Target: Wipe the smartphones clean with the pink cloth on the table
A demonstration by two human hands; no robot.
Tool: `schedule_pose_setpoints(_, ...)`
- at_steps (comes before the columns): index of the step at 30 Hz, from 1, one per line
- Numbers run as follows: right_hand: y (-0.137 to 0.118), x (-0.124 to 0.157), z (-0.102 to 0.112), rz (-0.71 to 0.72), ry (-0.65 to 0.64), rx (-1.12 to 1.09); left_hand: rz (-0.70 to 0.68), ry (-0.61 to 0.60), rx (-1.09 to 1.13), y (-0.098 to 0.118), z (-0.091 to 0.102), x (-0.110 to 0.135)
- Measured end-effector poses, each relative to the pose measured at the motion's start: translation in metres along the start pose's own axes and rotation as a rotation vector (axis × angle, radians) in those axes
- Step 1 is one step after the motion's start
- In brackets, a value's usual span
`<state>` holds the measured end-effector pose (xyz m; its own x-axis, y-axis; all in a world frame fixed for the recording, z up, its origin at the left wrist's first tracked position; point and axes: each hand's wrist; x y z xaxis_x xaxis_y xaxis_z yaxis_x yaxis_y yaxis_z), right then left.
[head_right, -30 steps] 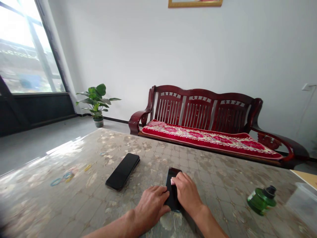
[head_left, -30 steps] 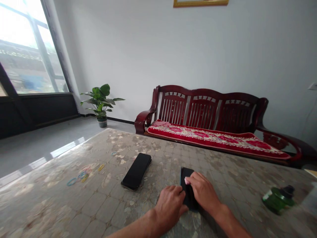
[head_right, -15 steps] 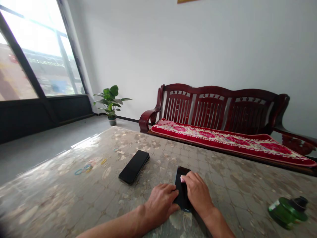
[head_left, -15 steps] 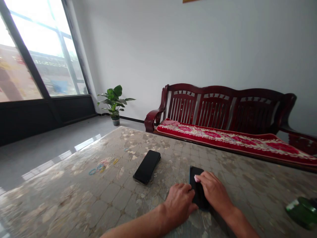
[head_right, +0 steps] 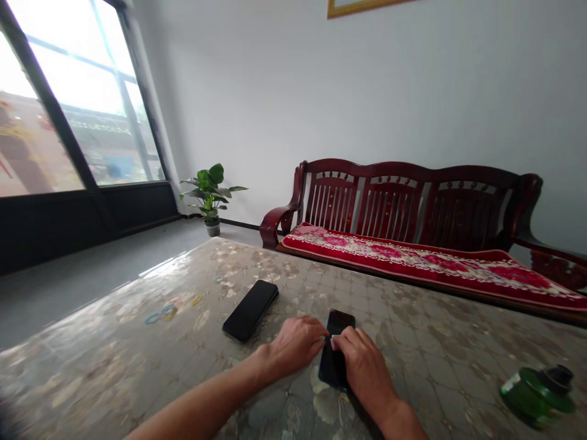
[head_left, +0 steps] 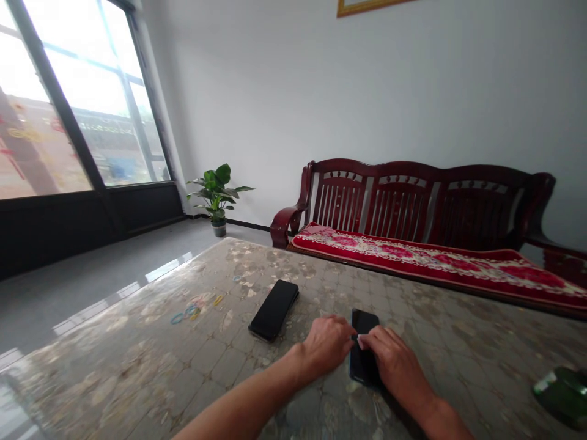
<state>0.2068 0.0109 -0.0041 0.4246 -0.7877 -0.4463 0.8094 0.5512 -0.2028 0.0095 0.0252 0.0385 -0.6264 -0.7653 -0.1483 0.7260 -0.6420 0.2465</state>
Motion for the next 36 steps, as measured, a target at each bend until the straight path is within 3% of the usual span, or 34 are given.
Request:
schedule_pose_setpoints(3,0.000,0.000,0.000,0.005,0.015,0.013,-0.219,0.000,-0.017,-0.011,0.000,-0.022)
schedule_pose_setpoints(6,-0.001,0.001,0.000,0.001,0.009,0.003,-0.413,-0.094,-0.124,-0.020,-0.006,-0.046)
schedule_pose_setpoints(11,-0.001,0.002,0.001,-0.001,-0.008,-0.005,-0.484,-0.258,-0.203,-0.026,-0.013,-0.071)
schedule_pose_setpoints(17,-0.003,0.002,0.001,0.016,-0.009,-0.017,-0.484,-0.309,-0.280,-0.024,-0.014,-0.077)
schedule_pose_setpoints(21,-0.003,0.001,0.003,0.020,-0.023,-0.012,-0.471,-0.267,-0.296,-0.020,-0.011,-0.077)
schedule_pose_setpoints(27,-0.006,-0.001,0.014,0.000,-0.101,-0.013,-0.244,-0.238,-0.342,-0.019,0.002,-0.065)
schedule_pose_setpoints(31,-0.010,-0.001,0.020,-0.017,-0.153,-0.005,-0.126,-0.260,-0.309,-0.031,0.009,-0.055)
schedule_pose_setpoints(36,-0.004,-0.002,0.017,-0.130,-0.124,0.051,-0.041,-0.250,-0.188,-0.044,0.013,-0.041)
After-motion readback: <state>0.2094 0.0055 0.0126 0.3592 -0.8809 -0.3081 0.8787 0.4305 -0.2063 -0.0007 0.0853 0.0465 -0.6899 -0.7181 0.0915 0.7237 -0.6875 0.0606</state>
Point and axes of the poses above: each hand's wrist, its own x-axis away from the middle knuckle, its own z-axis out of the back of the hand, y = z × x, and after that the axes turned 3 degrees about -z, right-handed
